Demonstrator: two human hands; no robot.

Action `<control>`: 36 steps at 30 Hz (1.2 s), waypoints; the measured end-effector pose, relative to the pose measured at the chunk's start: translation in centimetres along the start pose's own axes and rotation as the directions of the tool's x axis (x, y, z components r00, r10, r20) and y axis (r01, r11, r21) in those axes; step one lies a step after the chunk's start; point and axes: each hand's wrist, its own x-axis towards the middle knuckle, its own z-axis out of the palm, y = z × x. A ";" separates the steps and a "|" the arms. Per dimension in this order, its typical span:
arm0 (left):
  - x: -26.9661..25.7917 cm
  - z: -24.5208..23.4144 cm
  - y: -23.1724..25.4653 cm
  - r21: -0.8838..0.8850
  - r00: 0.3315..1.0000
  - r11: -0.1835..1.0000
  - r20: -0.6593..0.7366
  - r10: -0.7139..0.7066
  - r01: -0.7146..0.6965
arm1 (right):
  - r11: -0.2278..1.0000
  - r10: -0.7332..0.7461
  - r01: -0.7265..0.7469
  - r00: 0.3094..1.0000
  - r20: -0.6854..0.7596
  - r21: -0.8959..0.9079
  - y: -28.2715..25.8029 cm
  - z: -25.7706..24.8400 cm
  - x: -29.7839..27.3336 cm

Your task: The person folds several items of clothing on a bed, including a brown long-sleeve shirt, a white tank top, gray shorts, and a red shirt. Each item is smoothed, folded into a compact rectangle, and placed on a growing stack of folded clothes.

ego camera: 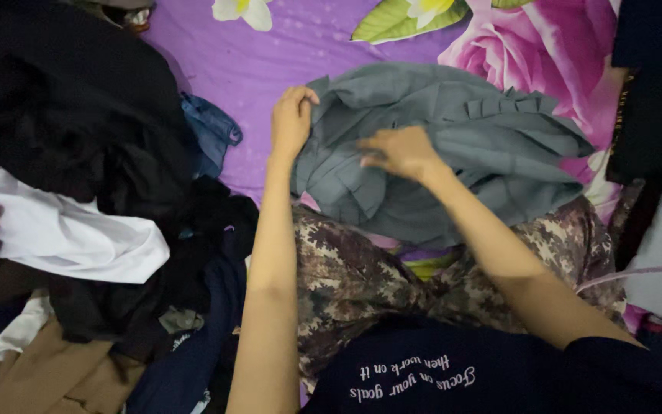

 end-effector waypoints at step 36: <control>-8.0 5.5 6.9 0.024 0.943 1.000 0.332 0.007 -0.015 | 0.750 0.335 0.010 0.856 -0.394 0.661 -0.8 -0.4 -2.3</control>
